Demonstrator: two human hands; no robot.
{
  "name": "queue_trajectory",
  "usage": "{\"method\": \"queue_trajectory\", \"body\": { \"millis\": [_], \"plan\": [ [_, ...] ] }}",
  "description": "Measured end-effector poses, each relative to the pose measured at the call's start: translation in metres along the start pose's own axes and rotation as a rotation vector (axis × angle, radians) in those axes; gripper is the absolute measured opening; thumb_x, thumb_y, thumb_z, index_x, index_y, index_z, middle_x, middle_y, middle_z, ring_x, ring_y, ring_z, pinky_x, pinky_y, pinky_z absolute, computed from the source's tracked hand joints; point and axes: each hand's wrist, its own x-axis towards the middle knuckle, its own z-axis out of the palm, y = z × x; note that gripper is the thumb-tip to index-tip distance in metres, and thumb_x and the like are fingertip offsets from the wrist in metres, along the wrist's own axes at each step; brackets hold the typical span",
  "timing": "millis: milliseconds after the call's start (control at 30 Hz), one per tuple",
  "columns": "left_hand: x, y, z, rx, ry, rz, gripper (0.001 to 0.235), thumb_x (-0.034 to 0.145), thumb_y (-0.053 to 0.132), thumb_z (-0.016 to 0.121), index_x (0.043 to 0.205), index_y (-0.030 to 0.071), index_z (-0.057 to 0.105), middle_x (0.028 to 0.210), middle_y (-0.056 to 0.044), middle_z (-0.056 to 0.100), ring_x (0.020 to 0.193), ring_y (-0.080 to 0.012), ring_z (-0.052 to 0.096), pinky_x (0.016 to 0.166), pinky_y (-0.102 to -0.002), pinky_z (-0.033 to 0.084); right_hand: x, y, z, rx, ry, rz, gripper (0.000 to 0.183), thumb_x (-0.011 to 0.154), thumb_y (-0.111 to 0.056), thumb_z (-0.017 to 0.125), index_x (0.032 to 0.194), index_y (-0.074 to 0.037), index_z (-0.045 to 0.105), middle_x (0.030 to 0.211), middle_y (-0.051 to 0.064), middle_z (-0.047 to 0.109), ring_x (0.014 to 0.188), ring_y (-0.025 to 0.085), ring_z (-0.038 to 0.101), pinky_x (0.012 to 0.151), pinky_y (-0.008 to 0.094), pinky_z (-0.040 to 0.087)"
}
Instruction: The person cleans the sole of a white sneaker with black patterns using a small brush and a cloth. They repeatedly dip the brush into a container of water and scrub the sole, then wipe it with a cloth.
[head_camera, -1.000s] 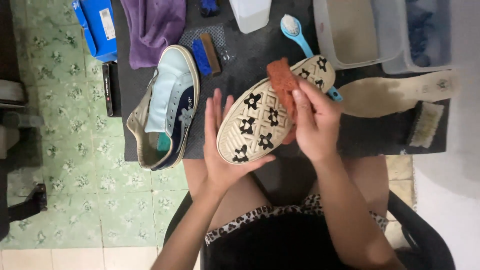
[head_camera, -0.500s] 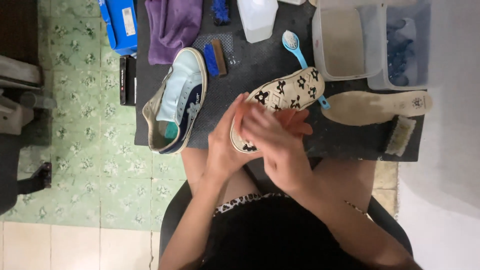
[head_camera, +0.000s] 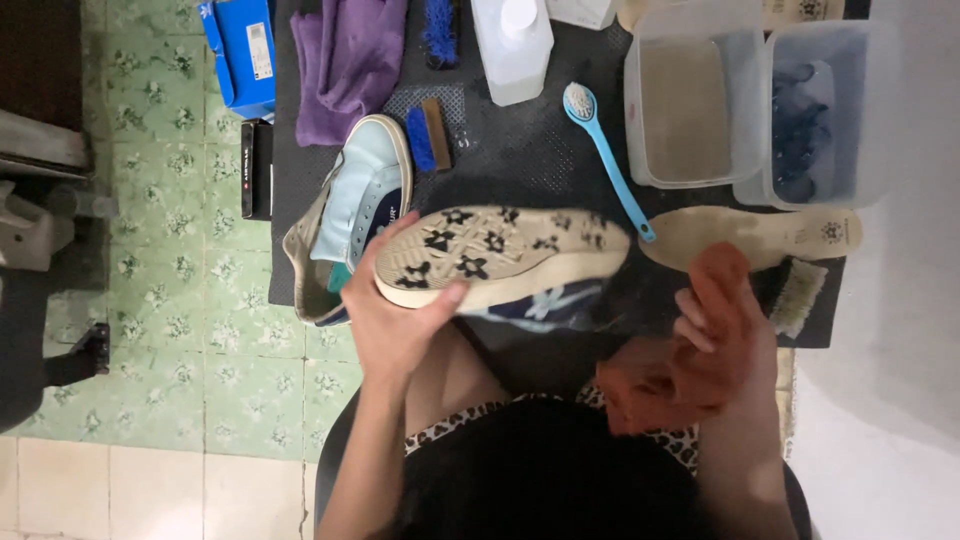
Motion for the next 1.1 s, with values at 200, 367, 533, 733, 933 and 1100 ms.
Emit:
{"method": "queue_trajectory", "body": {
  "millis": [200, 367, 533, 733, 933, 1100],
  "plan": [
    [0.006, 0.003, 0.003, 0.251, -0.095, -0.123, 0.058, 0.078, 0.041, 0.079, 0.126, 0.010, 0.070, 0.115, -0.015, 0.077, 0.108, -0.0326, 0.073, 0.095, -0.045, 0.057, 0.030, 0.064, 0.111, -0.322, 0.230, -0.260, 0.029, 0.102, -0.020, 0.056, 0.127, -0.007, 0.060, 0.127, 0.009, 0.062, 0.100, 0.024, 0.059, 0.072, 0.028, 0.046],
    [0.008, 0.025, 0.010, 0.425, -0.148, -0.084, 0.069, 0.093, 0.067, 0.044, 0.125, 0.009, 0.065, 0.093, -0.006, 0.067, 0.079, -0.0183, 0.057, 0.073, -0.033, 0.044, 0.080, 0.144, 0.132, -0.838, -0.002, -0.447, 0.036, 0.107, -0.004, 0.047, 0.141, -0.002, 0.057, 0.148, 0.019, 0.054, 0.133, 0.028, 0.057, 0.111, 0.036, 0.052],
    [0.007, 0.017, 0.009, 0.401, -0.191, -0.003, 0.077, 0.094, 0.072, 0.040, 0.132, 0.008, 0.059, 0.118, -0.012, 0.072, 0.105, -0.0291, 0.073, 0.088, -0.038, 0.055, 0.113, 0.158, 0.160, -2.090, -0.617, -0.806, 0.032, 0.111, 0.000, 0.042, 0.137, 0.011, 0.057, 0.147, 0.026, 0.052, 0.140, 0.043, 0.052, 0.122, 0.056, 0.048],
    [0.005, 0.019, 0.006, 0.403, -0.056, -0.213, 0.064, 0.090, 0.066, 0.048, 0.129, 0.018, 0.067, 0.110, -0.017, 0.077, 0.102, -0.0385, 0.073, 0.088, -0.050, 0.056, 0.084, 0.133, 0.058, -1.944, -0.493, -1.093, 0.028, 0.100, -0.001, 0.054, 0.119, 0.004, 0.073, 0.136, 0.028, 0.063, 0.130, 0.047, 0.058, 0.111, 0.056, 0.048],
    [-0.001, 0.045, 0.016, 0.545, -0.087, -0.289, 0.070, 0.084, 0.069, 0.044, 0.131, 0.023, 0.065, 0.101, -0.021, 0.077, 0.096, -0.0476, 0.072, 0.081, -0.057, 0.056, 0.085, 0.156, 0.112, -1.754, -0.180, -1.035, 0.029, 0.104, 0.000, 0.048, 0.112, 0.012, 0.074, 0.130, 0.027, 0.067, 0.124, 0.045, 0.063, 0.111, 0.051, 0.050],
    [-0.002, 0.039, 0.017, 0.590, -0.010, -0.225, 0.059, 0.096, 0.062, 0.032, 0.127, 0.024, 0.064, 0.104, -0.013, 0.079, 0.101, -0.0381, 0.073, 0.086, -0.055, 0.057, 0.111, 0.178, 0.143, -1.793, -0.426, -1.089, 0.025, 0.104, -0.003, 0.052, 0.109, 0.004, 0.076, 0.127, 0.019, 0.072, 0.120, 0.040, 0.070, 0.112, 0.052, 0.049]
  ]
}}
